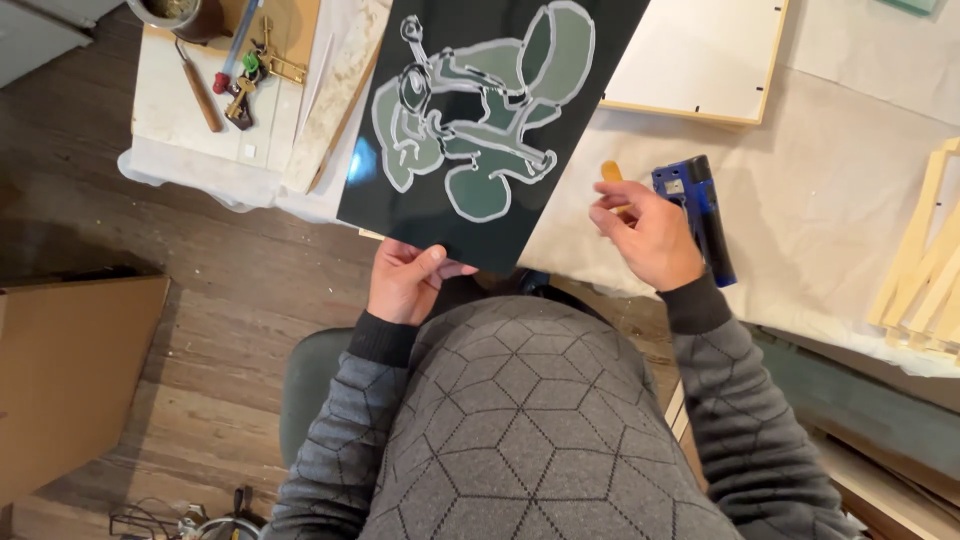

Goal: The person is placing artwork into a wooden frame, cleaning the glass, and securing the back.

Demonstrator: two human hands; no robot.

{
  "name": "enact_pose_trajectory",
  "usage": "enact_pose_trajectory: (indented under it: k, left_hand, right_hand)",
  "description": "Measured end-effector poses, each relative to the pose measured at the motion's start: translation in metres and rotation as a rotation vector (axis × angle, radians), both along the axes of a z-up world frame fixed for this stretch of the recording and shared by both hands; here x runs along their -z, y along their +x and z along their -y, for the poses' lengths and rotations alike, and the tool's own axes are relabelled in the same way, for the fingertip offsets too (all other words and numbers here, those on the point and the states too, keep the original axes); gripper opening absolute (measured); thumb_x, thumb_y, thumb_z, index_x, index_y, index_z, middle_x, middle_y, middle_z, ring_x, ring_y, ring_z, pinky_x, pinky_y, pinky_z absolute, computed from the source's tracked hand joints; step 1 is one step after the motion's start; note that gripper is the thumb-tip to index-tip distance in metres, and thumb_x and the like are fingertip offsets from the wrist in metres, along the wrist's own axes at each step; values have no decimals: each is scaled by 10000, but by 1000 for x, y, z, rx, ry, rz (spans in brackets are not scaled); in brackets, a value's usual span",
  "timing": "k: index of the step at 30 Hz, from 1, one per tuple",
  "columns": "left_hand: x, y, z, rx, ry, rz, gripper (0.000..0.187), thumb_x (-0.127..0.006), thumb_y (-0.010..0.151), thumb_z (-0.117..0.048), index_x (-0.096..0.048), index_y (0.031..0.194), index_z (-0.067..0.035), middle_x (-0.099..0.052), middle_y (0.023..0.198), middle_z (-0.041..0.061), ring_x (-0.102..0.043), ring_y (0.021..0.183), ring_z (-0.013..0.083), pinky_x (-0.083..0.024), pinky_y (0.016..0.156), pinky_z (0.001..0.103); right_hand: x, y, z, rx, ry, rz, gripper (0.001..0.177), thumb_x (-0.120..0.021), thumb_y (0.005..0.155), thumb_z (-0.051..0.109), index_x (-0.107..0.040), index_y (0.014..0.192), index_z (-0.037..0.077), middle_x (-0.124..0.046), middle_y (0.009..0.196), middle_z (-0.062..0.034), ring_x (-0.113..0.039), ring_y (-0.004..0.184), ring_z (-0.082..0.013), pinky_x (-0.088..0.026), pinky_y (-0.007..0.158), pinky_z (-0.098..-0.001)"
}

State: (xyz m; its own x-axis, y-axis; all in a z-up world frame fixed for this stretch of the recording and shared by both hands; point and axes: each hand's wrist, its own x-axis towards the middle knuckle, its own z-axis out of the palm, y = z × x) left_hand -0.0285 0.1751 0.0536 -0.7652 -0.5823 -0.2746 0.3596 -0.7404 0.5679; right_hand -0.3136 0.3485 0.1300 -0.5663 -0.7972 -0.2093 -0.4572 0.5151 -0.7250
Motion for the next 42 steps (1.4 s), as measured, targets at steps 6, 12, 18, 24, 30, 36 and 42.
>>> enact_pose_trajectory:
  k: [6, 12, 18, 24, 30, 36, 42]
  left_hand:
    - [18, 14, 3, 1, 52, -34, 231, -642, 991, 43, -624, 1221, 41, -722, 1102, 208, -740, 1022, 366, -604, 891, 603]
    - [-8, 22, 15, 2, 53, -147, 159, -613, 1048, 44, -622, 1205, 73, -715, 1049, 206, -734, 968, 353, -622, 865, 598]
    - [-7, 45, 24, 23, 38, 6, 272, -638, 923, 48, -655, 1194, 29, -719, 1147, 218, -745, 961, 365, -638, 758, 531]
    - [24, 73, 34, 125, -50, 63, 203, -659, 971, 81, -667, 1173, 66, -717, 1075, 189, -722, 879, 323, -643, 756, 551]
    - [-4, 67, 41, 201, -51, 99, 287, -647, 913, 83, -664, 1196, 45, -723, 1111, 177, -734, 925, 314, -645, 709, 526]
    - [-1, 69, 40, 284, -77, 92, 309, -658, 920, 92, -660, 1227, 59, -717, 1173, 202, -728, 960, 319, -637, 729, 501]
    - [8, 76, 38, 285, -85, 59, 299, -669, 922, 87, -668, 1221, 70, -722, 1162, 214, -730, 949, 328, -636, 752, 492]
  right_hand:
    - [19, 0, 10, 136, -40, -31, 313, -713, 986, 208, -687, 1248, 39, -747, 1134, -137, -761, 1002, -263, -601, 843, -363]
    - [109, -2, -28, 17, 214, -499, 591, -758, 825, 177, -564, 1345, -27, -630, 1209, -240, -579, 1050, -454, -500, 869, -532]
    - [81, 7, -38, 118, 479, -256, 297, -726, 801, 223, -700, 1049, 62, -697, 1082, -152, -664, 986, -383, -534, 821, -511]
    - [14, -11, -64, 178, 38, -141, 262, -679, 1026, 314, -748, 1050, 63, -733, 867, -133, -717, 770, -267, -544, 675, -377]
    - [-79, -22, -48, 253, -533, 108, 123, -716, 1135, 156, -696, 1226, 76, -677, 1096, -25, -671, 906, -106, -559, 859, -213]
    - [-111, -41, -9, -214, -433, -208, 203, -822, 1038, 44, -746, 1226, 63, -657, 1108, -77, -661, 960, -169, -531, 829, -262]
    - [-124, -41, -19, -399, -308, -254, 236, -800, 984, 117, -753, 1214, 93, -660, 1079, -67, -663, 975, -195, -526, 839, -302]
